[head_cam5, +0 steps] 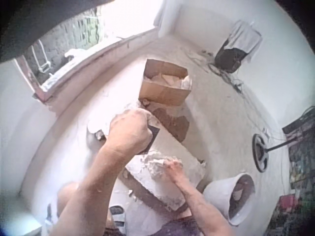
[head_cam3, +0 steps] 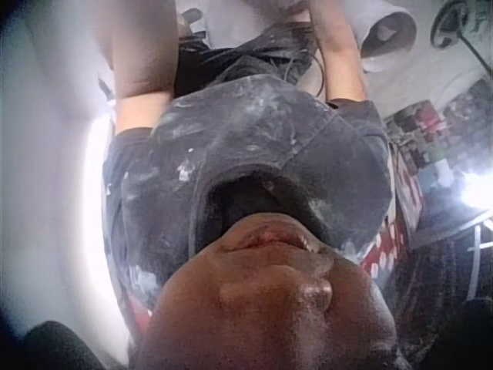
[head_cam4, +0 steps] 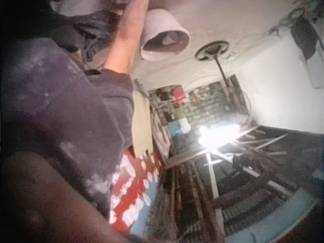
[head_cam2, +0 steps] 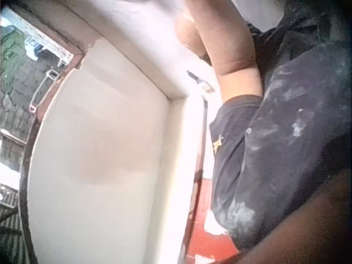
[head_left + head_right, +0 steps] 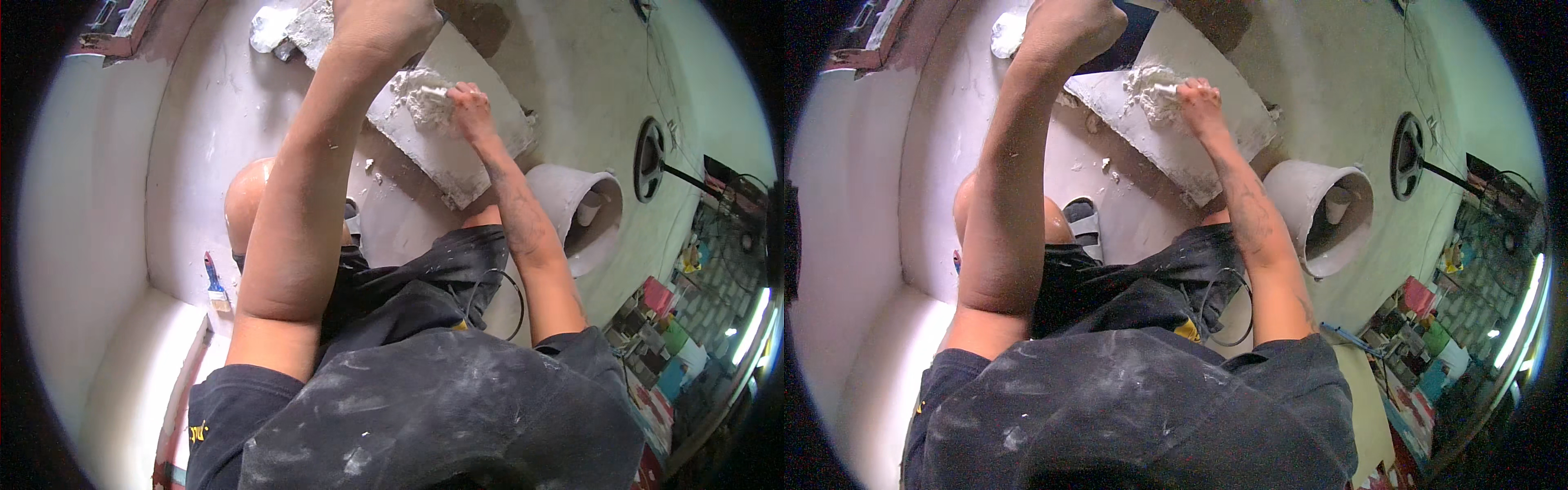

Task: The recorder mixes plaster on a board and applies it to a wall using a putty knife and trowel.

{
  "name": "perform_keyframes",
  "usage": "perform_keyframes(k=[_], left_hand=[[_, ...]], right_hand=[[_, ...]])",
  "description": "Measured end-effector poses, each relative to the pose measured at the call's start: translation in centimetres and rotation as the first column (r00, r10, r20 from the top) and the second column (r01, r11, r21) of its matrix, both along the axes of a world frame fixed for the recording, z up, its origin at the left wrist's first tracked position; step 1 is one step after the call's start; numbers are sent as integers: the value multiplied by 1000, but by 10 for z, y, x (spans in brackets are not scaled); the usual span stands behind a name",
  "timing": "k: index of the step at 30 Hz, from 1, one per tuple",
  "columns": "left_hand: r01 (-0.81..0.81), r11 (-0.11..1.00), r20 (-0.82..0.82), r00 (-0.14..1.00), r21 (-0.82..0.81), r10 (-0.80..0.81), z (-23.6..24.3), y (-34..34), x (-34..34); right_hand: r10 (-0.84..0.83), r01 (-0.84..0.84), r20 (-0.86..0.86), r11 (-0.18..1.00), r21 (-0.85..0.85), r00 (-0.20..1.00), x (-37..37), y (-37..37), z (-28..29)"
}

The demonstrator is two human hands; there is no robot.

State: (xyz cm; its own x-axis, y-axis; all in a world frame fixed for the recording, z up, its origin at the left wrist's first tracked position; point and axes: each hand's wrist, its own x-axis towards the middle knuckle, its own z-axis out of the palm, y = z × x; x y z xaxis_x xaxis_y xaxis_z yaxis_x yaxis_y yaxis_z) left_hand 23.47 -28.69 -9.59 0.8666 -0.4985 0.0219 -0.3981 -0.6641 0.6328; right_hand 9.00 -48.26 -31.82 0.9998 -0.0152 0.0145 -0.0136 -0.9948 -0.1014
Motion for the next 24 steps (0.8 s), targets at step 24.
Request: perform_keyframes(k=[24], left_hand=[[7,999,112,994,45,-12,9,1,0]], right_hand=[[102,-115,-78,976,-184,992,6,-2,-13]])
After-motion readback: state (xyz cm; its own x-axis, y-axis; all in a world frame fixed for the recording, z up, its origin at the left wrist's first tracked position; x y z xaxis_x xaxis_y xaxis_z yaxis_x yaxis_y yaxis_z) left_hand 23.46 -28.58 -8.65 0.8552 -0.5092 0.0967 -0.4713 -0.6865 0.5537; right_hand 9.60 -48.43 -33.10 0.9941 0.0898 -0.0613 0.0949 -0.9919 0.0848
